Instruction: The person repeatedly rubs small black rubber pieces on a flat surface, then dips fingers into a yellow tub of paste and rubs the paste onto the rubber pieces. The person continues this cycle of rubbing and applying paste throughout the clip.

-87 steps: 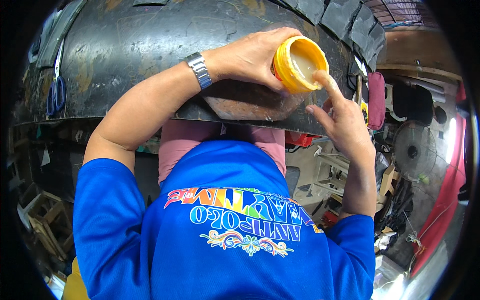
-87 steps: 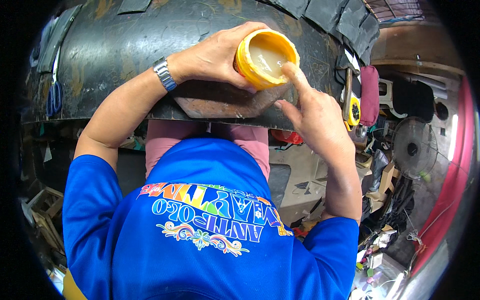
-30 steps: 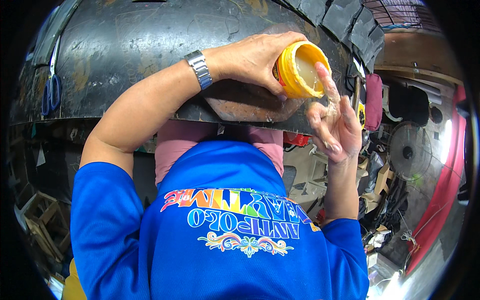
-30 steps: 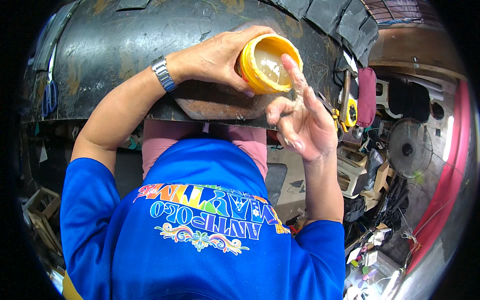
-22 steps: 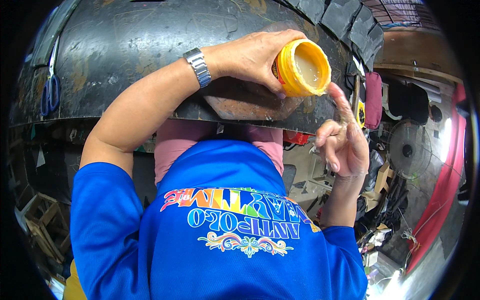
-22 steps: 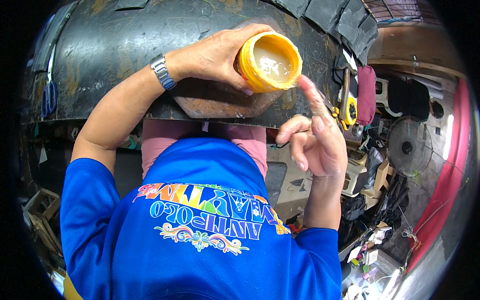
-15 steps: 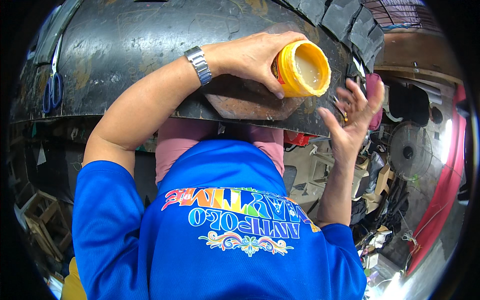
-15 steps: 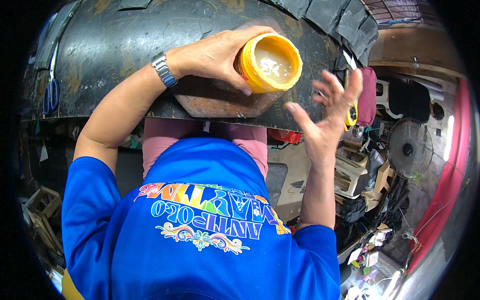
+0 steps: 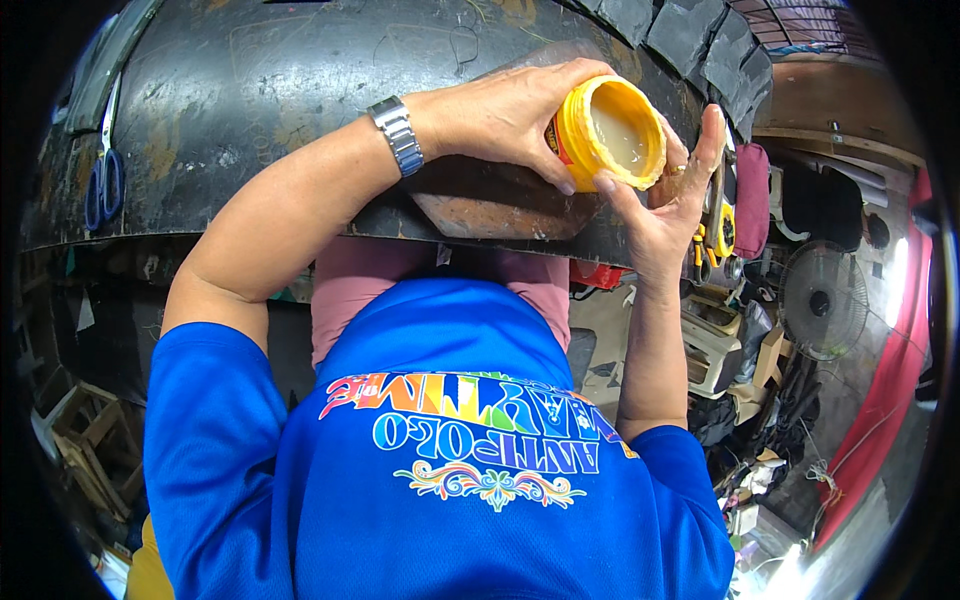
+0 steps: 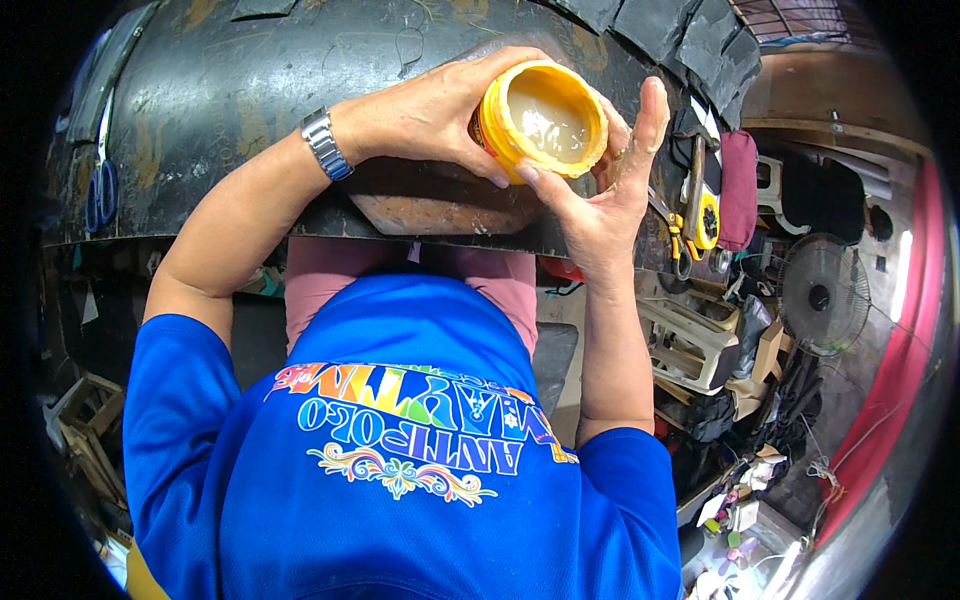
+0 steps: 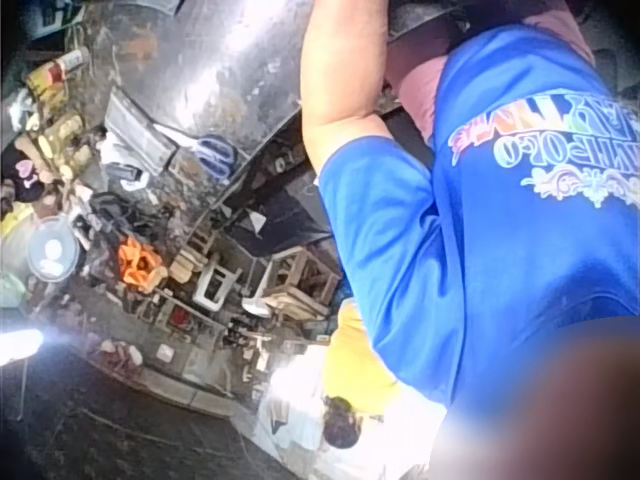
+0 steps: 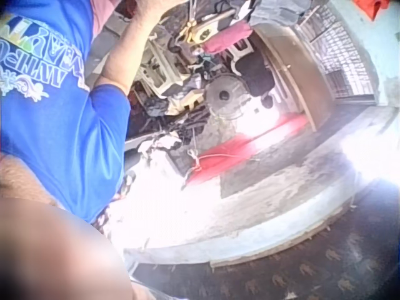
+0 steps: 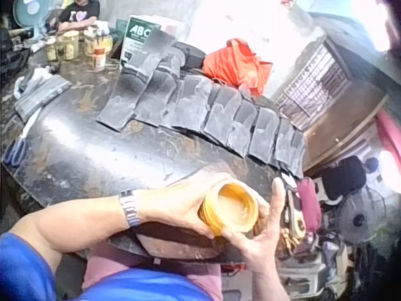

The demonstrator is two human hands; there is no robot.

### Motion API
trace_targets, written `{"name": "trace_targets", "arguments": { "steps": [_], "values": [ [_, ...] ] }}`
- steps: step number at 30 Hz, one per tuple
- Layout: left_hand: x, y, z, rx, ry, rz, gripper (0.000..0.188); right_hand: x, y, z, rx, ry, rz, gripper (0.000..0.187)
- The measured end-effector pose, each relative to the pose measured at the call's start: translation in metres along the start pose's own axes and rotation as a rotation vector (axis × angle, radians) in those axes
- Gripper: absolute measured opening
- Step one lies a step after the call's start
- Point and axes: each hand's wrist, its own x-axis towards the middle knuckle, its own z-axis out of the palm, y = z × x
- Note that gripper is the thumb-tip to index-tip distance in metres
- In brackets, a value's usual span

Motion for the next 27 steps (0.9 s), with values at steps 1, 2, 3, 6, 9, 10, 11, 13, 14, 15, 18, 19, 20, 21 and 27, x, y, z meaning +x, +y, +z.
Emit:
{"name": "trace_targets", "arguments": {
  "steps": [1,2,3,6,9,10,11,13,14,15,18,19,20,21,27],
  "values": [
    [0.000,0.000,0.000,-0.001,-0.001,0.001,0.095,-0.001,-0.001,0.001,0.009,0.010,0.017,0.117],
    [0.001,0.001,-0.001,-0.004,-0.010,-0.008,0.095,-0.001,-0.001,0.002,0.017,0.020,0.034,0.117],
    [0.001,0.001,-0.002,0.001,-0.007,0.005,0.096,-0.002,-0.002,0.002,0.024,0.028,0.052,0.117],
    [0.002,0.001,-0.004,0.017,-0.022,0.011,0.098,-0.001,-0.007,-0.005,0.061,0.006,0.085,0.111],
    [0.002,0.001,-0.005,0.035,-0.024,0.010,0.100,0.003,-0.011,-0.020,0.310,0.119,0.257,0.096],
    [0.001,0.001,-0.006,0.033,-0.021,0.018,0.100,0.002,-0.012,-0.024,0.339,0.122,0.261,0.091],
    [0.001,0.001,-0.006,0.033,-0.017,0.025,0.100,0.000,-0.012,-0.029,0.388,0.138,0.258,0.091],
    [0.001,0.002,-0.005,0.072,0.007,0.025,0.100,-0.010,-0.011,-0.034,0.401,0.210,0.245,0.087],
    [0.001,0.003,-0.004,0.091,0.016,0.028,0.100,-0.017,-0.009,-0.033,0.250,0.214,0.251,0.086],
    [0.001,0.004,-0.003,0.104,0.040,0.033,0.100,-0.025,-0.006,-0.030,0.101,0.208,0.236,0.085],
    [0.001,0.008,0.004,0.138,0.106,0.019,0.101,-0.046,0.002,-0.014,-0.377,0.000,0.151,0.083],
    [0.000,0.011,0.008,0.147,0.125,-0.005,0.101,-0.052,0.003,-0.008,-0.478,-0.060,0.114,0.082],
    [0.000,0.013,0.011,0.153,0.153,-0.008,0.100,-0.061,0.003,0.004,-0.439,-0.031,0.093,0.081],
    [-0.001,0.014,0.014,0.173,0.163,-0.047,0.100,-0.065,0.003,0.012,-0.421,-0.039,0.101,0.086],
    [-0.006,0.016,0.029,0.258,0.250,-0.108,0.099,-0.059,0.005,0.033,-0.676,-0.003,0.015,0.103]
  ]
}}
